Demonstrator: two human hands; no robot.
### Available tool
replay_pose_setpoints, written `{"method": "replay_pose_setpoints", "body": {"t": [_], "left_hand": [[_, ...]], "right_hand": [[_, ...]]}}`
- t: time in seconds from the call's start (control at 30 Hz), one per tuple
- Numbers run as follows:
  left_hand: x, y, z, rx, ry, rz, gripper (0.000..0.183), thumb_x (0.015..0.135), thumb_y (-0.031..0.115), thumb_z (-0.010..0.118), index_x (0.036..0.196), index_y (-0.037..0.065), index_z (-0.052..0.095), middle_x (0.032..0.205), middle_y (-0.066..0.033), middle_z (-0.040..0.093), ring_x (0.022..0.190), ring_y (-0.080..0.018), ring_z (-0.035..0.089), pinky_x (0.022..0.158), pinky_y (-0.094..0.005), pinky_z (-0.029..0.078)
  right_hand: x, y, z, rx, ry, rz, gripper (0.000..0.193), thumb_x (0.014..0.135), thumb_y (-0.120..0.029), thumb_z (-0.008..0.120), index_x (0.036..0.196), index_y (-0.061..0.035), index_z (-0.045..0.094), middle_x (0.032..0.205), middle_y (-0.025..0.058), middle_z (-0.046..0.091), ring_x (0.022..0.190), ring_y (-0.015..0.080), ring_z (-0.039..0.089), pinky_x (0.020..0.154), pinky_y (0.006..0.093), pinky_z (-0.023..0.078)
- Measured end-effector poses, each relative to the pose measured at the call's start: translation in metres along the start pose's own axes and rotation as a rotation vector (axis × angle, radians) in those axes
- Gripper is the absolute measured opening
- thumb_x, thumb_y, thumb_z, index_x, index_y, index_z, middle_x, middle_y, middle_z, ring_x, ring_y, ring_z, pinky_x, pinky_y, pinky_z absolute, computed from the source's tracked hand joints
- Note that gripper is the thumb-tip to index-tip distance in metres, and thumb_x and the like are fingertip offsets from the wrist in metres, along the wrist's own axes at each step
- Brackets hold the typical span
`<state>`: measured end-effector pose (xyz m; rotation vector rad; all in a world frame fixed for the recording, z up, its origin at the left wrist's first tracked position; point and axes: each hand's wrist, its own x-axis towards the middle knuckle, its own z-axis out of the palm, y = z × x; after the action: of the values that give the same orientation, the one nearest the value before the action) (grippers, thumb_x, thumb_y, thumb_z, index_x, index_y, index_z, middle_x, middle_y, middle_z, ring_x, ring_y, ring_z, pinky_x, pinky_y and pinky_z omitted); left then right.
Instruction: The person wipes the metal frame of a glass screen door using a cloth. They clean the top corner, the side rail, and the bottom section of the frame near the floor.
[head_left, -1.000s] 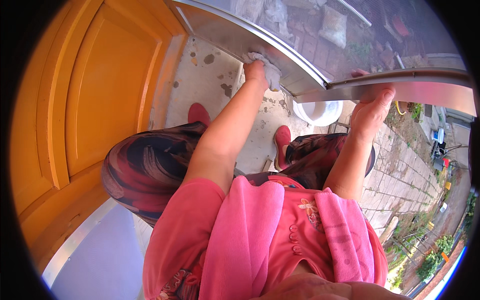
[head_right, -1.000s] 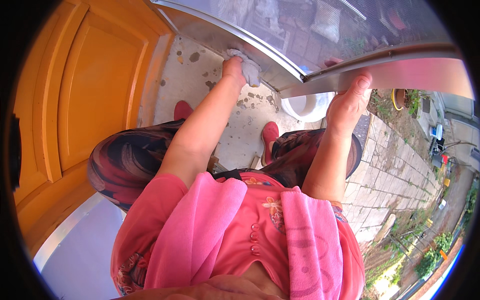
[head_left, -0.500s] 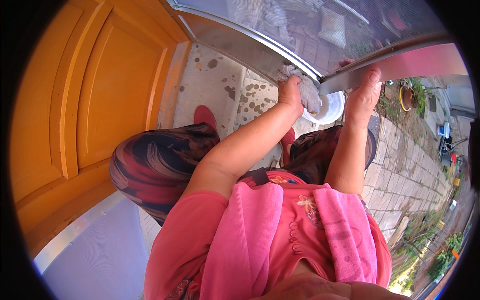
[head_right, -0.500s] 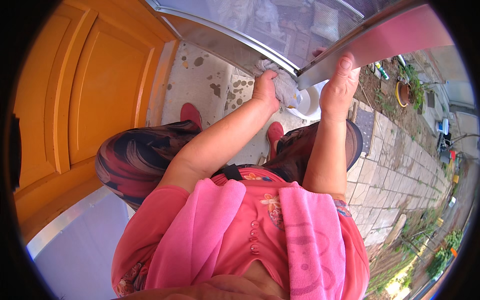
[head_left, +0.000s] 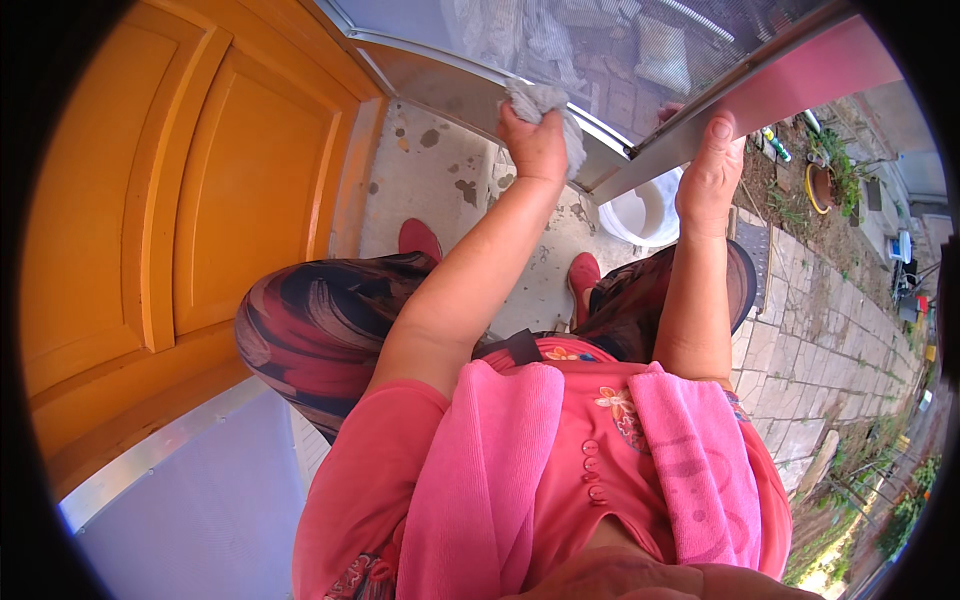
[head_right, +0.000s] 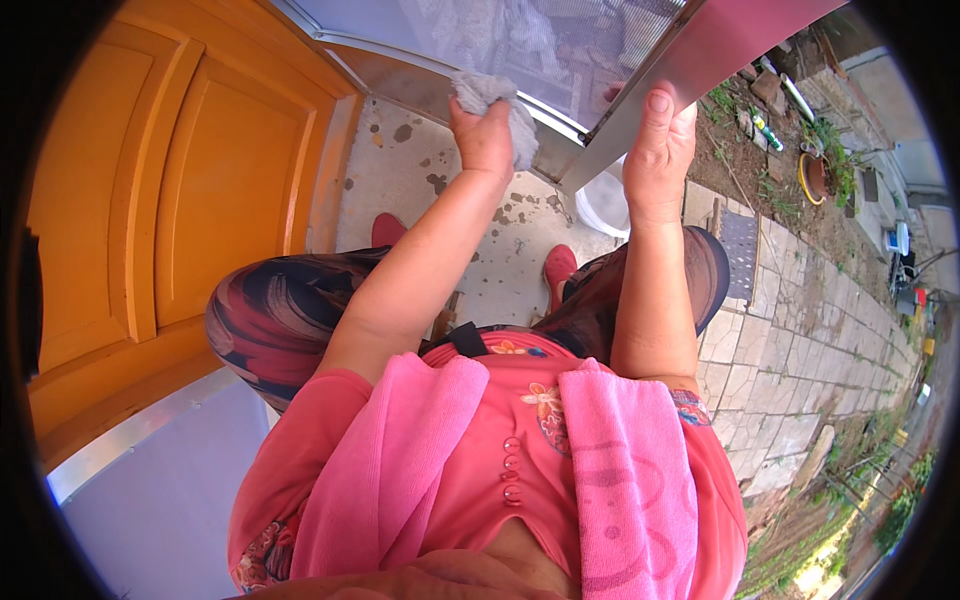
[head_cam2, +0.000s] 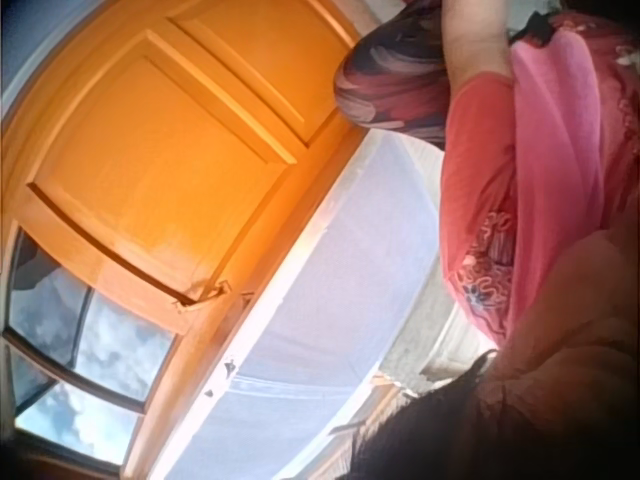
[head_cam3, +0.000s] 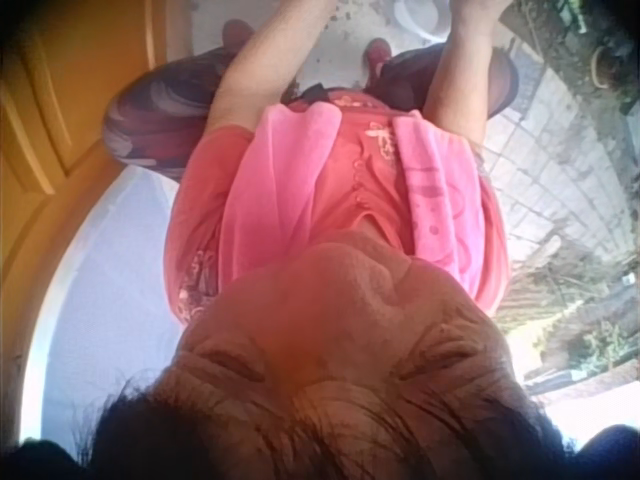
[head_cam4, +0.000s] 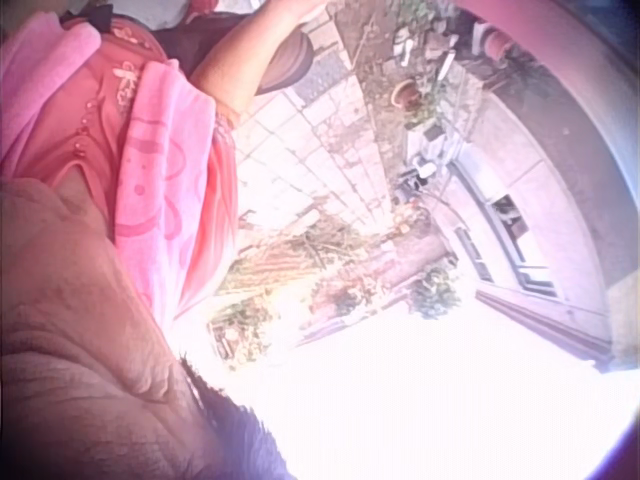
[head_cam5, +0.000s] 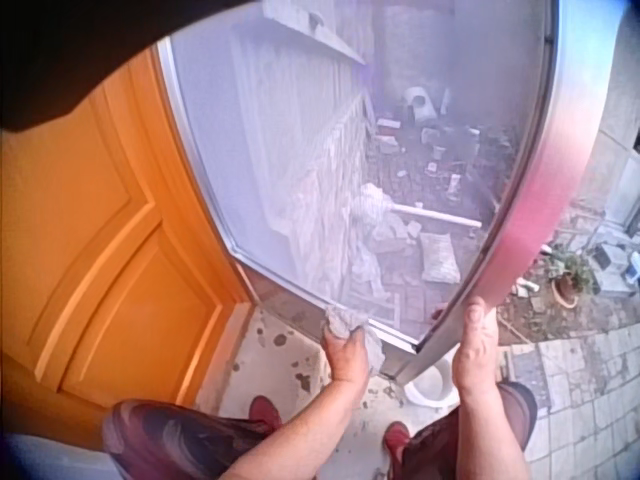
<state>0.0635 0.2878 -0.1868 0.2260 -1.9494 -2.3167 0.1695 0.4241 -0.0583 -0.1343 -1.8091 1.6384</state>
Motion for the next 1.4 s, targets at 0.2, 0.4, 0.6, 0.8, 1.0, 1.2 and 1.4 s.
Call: {"method": "replay_pose_setpoints", "body": {"t": [0.2, 0.4, 0.6, 0.8, 1.0, 1.2, 1.4], "left_hand": [[-0.073, -0.008, 0.025, 0.188, -0.151, 0.070, 0.058, 0.076, 0.010, 0.070, 0.129, 0.007, 0.046, 0.122, -0.0242, 0.048, 0.116, -0.0417, 0.045, 0.104, -0.0463, 0.038], [0.026, -0.011, -0.004, 0.070, -0.024, 0.073, 0.050, 0.076, 0.014, 0.072, 0.119, 0.000, 0.051, 0.122, -0.0265, 0.053, 0.115, -0.0414, 0.051, 0.099, -0.0461, 0.043], [0.095, 0.016, -0.042, 0.212, 0.104, 0.034, 0.053, 0.079, 0.016, 0.069, 0.127, 0.005, 0.051, 0.124, -0.0257, 0.050, 0.116, -0.0424, 0.053, 0.101, -0.0452, 0.043], [0.004, -0.007, -0.005, 0.193, -0.075, 0.030, 0.056, 0.078, 0.010, 0.069, 0.127, 0.003, 0.044, 0.125, -0.0270, 0.043, 0.116, -0.0449, 0.048, 0.103, -0.0478, 0.039], [-0.040, -0.029, 0.025, -0.035, -0.051, 0.046, 0.046, 0.079, 0.004, 0.062, 0.122, 0.002, 0.046, 0.121, -0.0225, 0.049, 0.114, -0.0386, 0.050, 0.102, -0.0444, 0.041], [0.064, -0.037, -0.034, -0.285, 0.243, -0.078, 0.039, 0.091, 0.003, 0.055, 0.129, 0.004, 0.045, 0.129, -0.0096, 0.057, 0.118, -0.0221, 0.055, 0.100, -0.0338, 0.045], [0.099, -0.023, -0.059, -0.484, 0.256, -0.057, 0.052, 0.082, 0.000, 0.056, 0.131, 0.004, 0.041, 0.128, -0.0097, 0.055, 0.117, -0.0238, 0.054, 0.101, -0.0364, 0.045]], "right_hand": [[0.001, 0.004, -0.004, -0.004, 0.000, 0.027, 0.061, 0.100, -0.060, 0.045, 0.118, -0.0020, 0.051, 0.094, 0.0160, 0.069, 0.085, 0.0214, 0.067, 0.079, 0.0328, 0.053], [0.005, 0.001, -0.005, -0.004, -0.017, 0.037, 0.059, 0.101, -0.058, 0.043, 0.119, -0.0020, 0.050, 0.096, 0.0164, 0.069, 0.086, 0.0225, 0.067, 0.081, 0.0338, 0.053], [0.004, 0.000, 0.000, -0.001, 0.031, 0.054, 0.057, 0.102, -0.056, 0.044, 0.121, -0.0023, 0.048, 0.099, 0.0168, 0.068, 0.092, 0.0243, 0.068, 0.083, 0.0351, 0.053], [-0.002, 0.002, 0.000, -0.026, 0.038, 0.041, 0.060, 0.103, -0.057, 0.039, 0.127, -0.0018, 0.045, 0.105, 0.0195, 0.067, 0.095, 0.0269, 0.068, 0.087, 0.0381, 0.054], [0.006, 0.004, -0.001, -0.010, 0.011, 0.065, 0.063, 0.103, -0.058, 0.036, 0.128, -0.0010, 0.044, 0.106, 0.0218, 0.067, 0.096, 0.0285, 0.068, 0.091, 0.0392, 0.052], [-0.002, 0.006, 0.002, 0.016, 0.023, 0.004, 0.066, 0.100, -0.061, 0.043, 0.128, -0.0012, 0.043, 0.102, 0.0206, 0.067, 0.093, 0.0284, 0.068, 0.085, 0.0387, 0.053], [-0.005, 0.012, -0.005, -0.029, 0.013, 0.005, 0.070, 0.099, -0.066, 0.039, 0.128, -0.0026, 0.044, 0.104, 0.0238, 0.067, 0.096, 0.0326, 0.067, 0.091, 0.0429, 0.052]]}}
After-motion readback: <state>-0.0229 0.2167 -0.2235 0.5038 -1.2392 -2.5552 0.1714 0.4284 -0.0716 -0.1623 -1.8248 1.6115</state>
